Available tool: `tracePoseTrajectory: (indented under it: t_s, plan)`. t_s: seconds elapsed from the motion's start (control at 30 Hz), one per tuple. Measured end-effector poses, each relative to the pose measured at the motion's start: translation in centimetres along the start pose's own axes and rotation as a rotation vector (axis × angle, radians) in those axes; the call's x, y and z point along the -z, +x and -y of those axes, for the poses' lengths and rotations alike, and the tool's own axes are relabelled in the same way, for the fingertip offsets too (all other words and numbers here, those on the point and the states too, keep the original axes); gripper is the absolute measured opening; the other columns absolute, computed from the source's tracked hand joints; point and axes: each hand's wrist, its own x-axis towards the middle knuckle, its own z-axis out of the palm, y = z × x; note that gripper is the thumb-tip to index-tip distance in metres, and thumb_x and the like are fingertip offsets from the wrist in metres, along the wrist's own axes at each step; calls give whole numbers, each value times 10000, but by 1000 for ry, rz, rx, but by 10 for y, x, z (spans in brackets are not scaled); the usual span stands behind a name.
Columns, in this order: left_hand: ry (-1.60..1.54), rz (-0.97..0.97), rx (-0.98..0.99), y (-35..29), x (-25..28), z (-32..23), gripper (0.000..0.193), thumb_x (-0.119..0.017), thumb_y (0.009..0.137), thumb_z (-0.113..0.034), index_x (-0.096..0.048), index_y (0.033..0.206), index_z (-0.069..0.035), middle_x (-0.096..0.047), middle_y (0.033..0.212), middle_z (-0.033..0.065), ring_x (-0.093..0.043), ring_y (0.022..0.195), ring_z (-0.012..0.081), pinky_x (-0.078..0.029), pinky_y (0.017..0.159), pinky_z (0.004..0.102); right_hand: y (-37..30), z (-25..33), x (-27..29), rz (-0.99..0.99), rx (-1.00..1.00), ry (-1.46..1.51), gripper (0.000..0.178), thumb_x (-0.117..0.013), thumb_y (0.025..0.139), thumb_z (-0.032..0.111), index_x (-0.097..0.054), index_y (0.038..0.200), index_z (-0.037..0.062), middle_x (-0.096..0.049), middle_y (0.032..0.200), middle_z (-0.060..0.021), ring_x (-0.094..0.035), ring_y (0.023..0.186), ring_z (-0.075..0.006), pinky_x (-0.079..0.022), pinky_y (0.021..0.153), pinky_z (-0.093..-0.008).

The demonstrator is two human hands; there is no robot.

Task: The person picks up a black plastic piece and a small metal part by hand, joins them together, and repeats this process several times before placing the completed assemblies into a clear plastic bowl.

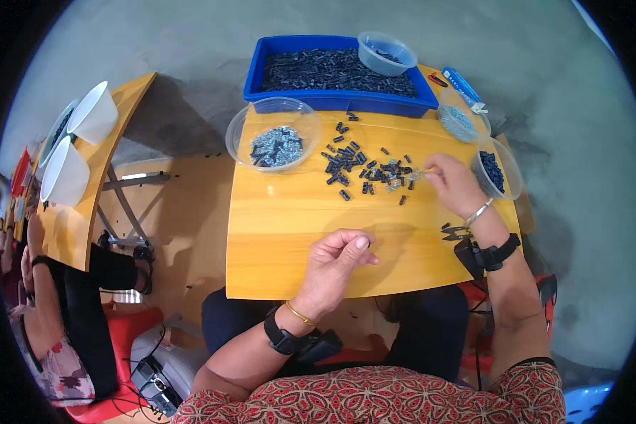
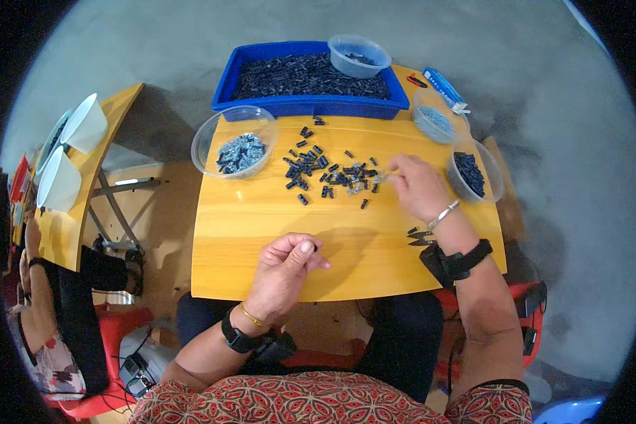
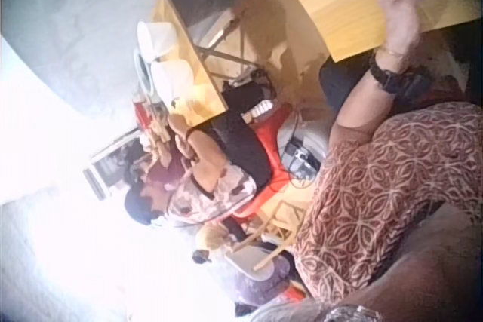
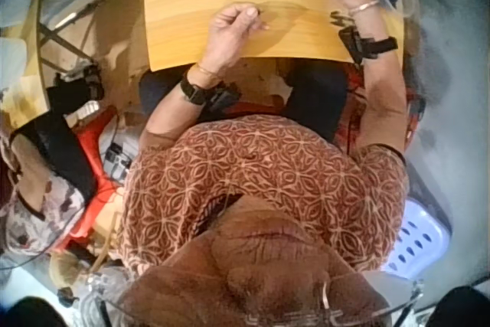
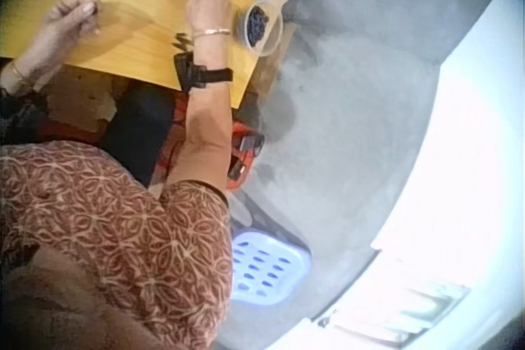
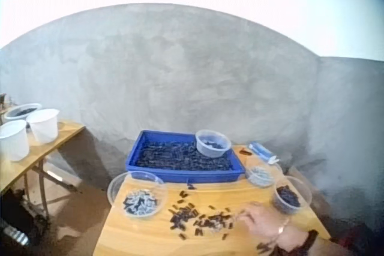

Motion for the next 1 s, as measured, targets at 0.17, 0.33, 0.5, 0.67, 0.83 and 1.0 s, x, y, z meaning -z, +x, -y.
tracePoseTrajectory:
  t_s: [0.17,0.33,0.5,0.67,0.83,1.0]
  plan:
    - [48,-9,9,-4,6,-3,139,-503,853,-115,-569,872,6,-532,689,24,-461,601,97,-477,688,327,-46,8,23,265,-228,10,155,-568,711,83,-476,825,32,-542,699,-146,-541,659,-304,-424,591,-365]
    - [13,29,-9,0,6,1,134,-535,839,-116,-578,866,8,-585,780,38,-559,673,118,-479,655,257,-53,-8,8,256,-143,74,140,-567,711,75,-471,803,33,-539,697,-160,-535,676,-326,-420,599,-385]
    - [62,-10,0,0,3,-1,138,-510,849,-115,-570,874,7,-538,694,24,-481,614,101,-479,694,318,-33,1,-13,205,22,-33,86,-536,740,56,-479,796,24,-540,744,-178,-528,737,-354,-420,633,-404]
    - [77,-13,8,-3,5,-3,139,-514,847,-116,-570,880,7,-552,722,30,-496,632,104,-479,697,316,-2,-5,-7,147,27,25,91,-540,744,52,-479,801,15,-537,781,-173,-526,757,-356,-420,653,-403]
    - [67,-1,12,-3,6,-3,141,-511,849,-117,-569,886,6,-551,729,31,-492,636,104,-477,702,318,13,-15,-18,110,56,-99,86,-545,739,44,-485,793,15,-539,778,-164,-526,757,-347,-419,656,-399]
    - [50,37,14,-1,5,-3,144,-512,850,-121,-566,883,8,-541,714,28,-489,628,108,-475,704,317,10,-25,-22,149,65,-85,96,-517,732,27,-475,813,-2,-524,728,-145,-535,680,-292,-420,607,-354]
